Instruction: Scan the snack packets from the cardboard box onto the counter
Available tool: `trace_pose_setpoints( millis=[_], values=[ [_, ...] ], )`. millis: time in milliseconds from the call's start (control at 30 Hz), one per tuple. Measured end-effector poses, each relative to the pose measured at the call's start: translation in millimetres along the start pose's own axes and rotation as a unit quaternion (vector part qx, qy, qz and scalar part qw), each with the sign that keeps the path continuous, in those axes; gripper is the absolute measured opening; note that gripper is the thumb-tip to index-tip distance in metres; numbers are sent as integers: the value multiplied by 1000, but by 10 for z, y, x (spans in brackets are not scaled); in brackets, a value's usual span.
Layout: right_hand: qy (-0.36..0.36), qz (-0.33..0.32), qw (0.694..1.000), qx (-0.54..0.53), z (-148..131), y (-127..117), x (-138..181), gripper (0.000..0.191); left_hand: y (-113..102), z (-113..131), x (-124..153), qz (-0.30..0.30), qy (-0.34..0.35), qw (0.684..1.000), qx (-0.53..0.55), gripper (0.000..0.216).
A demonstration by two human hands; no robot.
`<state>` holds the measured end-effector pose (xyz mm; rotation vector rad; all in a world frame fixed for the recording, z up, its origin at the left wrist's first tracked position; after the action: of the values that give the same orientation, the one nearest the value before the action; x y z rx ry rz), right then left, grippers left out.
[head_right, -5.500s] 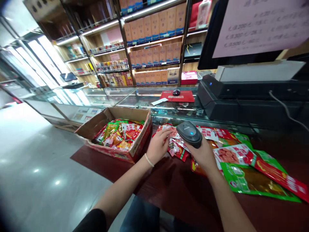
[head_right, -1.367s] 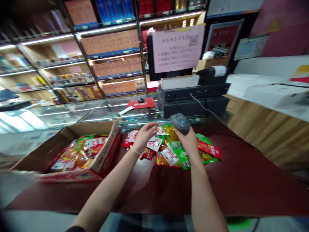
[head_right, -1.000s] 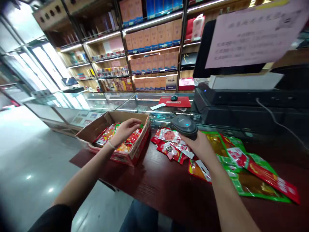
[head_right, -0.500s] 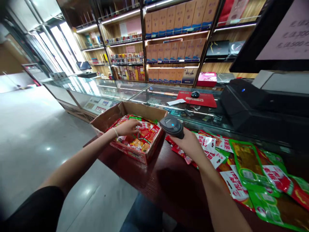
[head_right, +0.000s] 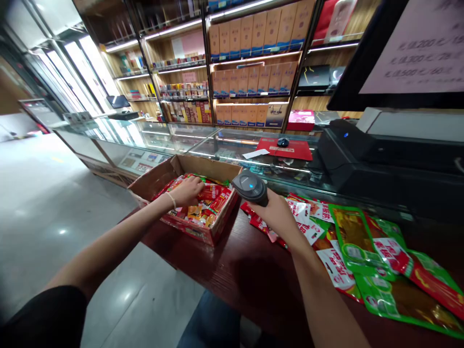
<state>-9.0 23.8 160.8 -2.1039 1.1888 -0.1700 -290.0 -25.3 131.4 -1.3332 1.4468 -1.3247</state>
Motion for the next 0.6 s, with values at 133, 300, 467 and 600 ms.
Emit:
trace_pose_setpoints(
  millis=[133, 300, 467, 600],
  values=[
    [-15, 32, 999, -25, -25, -190, 89, 36, -348, -94, 220, 125, -15, 992, 20, 34],
    [28, 81, 996, -11, 91, -551, 259, 35, -776, 75, 439, 314, -18, 939, 138, 39],
    [61, 160, 985, -13, 371, -932, 529, 35, -982, 756, 329, 369, 13, 830, 419, 42],
    [75, 224, 971, 30, 610, -1207, 832, 37, -935, 1523, 2, 244, 105, 597, 757, 42]
  ],
)
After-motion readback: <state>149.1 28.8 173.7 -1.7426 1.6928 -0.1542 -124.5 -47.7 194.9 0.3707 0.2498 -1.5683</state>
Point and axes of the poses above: each hand's wrist, its own x-axis away from the middle knuckle, its own y-axis out of the palm, z = x × y, the point moved 6 cm from there along -x, towards the middle knuckle, and after that the axes turned 10 degrees about -z, right-handed, at the moved point
